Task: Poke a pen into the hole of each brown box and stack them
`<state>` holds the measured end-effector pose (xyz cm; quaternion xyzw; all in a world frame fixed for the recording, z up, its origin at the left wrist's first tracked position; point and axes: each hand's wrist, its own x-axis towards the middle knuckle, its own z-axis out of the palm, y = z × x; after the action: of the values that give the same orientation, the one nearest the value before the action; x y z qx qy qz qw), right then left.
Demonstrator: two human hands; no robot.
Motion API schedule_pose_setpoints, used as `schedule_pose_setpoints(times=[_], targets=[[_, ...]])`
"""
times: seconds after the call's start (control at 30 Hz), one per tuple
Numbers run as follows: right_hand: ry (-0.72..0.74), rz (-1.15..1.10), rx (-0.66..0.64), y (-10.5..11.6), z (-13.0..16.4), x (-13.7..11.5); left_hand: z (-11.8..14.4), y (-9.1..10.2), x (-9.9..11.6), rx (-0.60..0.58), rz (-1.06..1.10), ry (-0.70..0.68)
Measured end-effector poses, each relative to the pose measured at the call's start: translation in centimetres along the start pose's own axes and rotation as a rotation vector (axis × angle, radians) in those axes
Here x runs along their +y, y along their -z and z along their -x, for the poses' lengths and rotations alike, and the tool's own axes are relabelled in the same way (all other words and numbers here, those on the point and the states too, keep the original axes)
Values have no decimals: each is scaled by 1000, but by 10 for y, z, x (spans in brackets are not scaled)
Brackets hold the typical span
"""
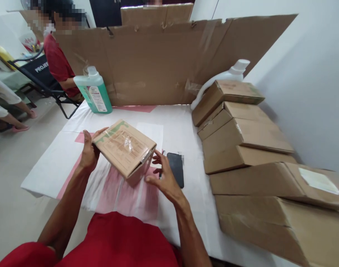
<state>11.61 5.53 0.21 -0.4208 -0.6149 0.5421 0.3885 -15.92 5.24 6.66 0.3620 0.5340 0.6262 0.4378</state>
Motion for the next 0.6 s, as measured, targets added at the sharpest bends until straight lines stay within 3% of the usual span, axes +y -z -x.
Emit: schedule_pose_setpoints(times=[0.1,0.23,0.43,0.6], targets=[[19,146,42,-25,5,8,2,5,-3,36,42,6],[-8,91,75,-41,3,7,6,11,2,23,92,24],[59,31,106,-21,-10,-7,21,12,12,-107,-26,-47],[-117,-234,87,-17,-12,12,43,16,5,-177,-178,-121]])
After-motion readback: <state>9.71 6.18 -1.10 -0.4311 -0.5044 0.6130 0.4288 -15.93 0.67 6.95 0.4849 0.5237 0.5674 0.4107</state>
